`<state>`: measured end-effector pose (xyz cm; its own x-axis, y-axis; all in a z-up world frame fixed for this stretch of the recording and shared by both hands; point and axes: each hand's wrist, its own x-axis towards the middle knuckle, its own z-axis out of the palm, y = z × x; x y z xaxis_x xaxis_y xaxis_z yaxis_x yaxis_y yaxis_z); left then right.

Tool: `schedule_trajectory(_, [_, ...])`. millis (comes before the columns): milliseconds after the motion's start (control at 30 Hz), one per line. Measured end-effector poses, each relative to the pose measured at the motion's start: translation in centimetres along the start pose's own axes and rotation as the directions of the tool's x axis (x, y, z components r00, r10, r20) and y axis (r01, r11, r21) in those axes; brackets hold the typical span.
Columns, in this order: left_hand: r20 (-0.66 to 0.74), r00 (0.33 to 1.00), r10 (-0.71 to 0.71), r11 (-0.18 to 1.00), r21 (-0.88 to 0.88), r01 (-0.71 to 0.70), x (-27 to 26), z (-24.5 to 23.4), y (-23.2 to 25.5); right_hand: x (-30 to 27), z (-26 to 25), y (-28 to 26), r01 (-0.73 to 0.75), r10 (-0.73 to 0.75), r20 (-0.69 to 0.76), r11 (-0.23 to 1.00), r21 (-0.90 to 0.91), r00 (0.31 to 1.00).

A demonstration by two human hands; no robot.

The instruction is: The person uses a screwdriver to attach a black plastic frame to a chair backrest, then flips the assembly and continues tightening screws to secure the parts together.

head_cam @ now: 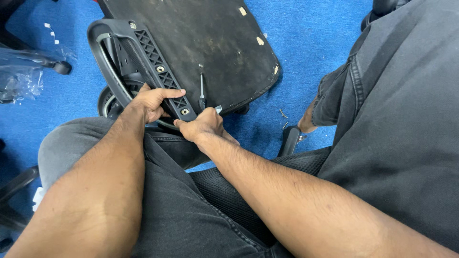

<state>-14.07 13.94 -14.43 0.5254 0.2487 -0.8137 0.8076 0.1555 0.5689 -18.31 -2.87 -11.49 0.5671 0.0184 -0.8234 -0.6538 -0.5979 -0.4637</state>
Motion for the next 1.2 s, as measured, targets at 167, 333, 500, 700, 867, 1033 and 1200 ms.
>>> schedule_trajectory(167, [-0.024,0.999,-0.039,0.997,-0.062,0.037,0.1,0.0,-0.1,-0.1,-0.1,0.0,-0.012,0.012,0.036,1.000,-0.004,0.999])
schedule_trajectory(333, [0.005,0.999,-0.042,0.997,-0.065,0.043,0.3,0.1,0.0,0.6,-0.1,0.5,-0.010,0.011,0.035,0.999,-0.038,0.999])
schedule_trajectory(500, [-0.001,0.999,-0.046,0.997,-0.061,0.045,0.2,0.1,0.2,0.4,-0.2,0.7,0.016,-0.016,0.035,1.000,-0.007,0.999])
schedule_trajectory(700, [0.010,0.998,-0.068,0.994,-0.081,0.069,0.4,0.0,0.2,0.1,-0.8,0.4,-0.019,0.017,0.043,0.998,0.054,0.999])
schedule_trajectory(867, [-0.052,0.991,-0.125,0.992,-0.036,0.123,1.0,0.1,0.7,2.0,-1.7,0.3,-0.080,0.084,-0.002,0.961,0.266,0.996])
schedule_trajectory(1033, [-0.076,0.986,-0.151,0.988,-0.042,0.148,0.8,0.1,0.8,11.6,-7.6,2.1,0.063,-0.052,-0.102,0.992,0.109,0.993])
schedule_trajectory(1200, [-0.010,0.991,-0.132,0.991,0.007,0.132,1.1,0.1,0.9,23.0,-14.3,9.3,-0.016,0.056,0.158,0.970,-0.243,0.986])
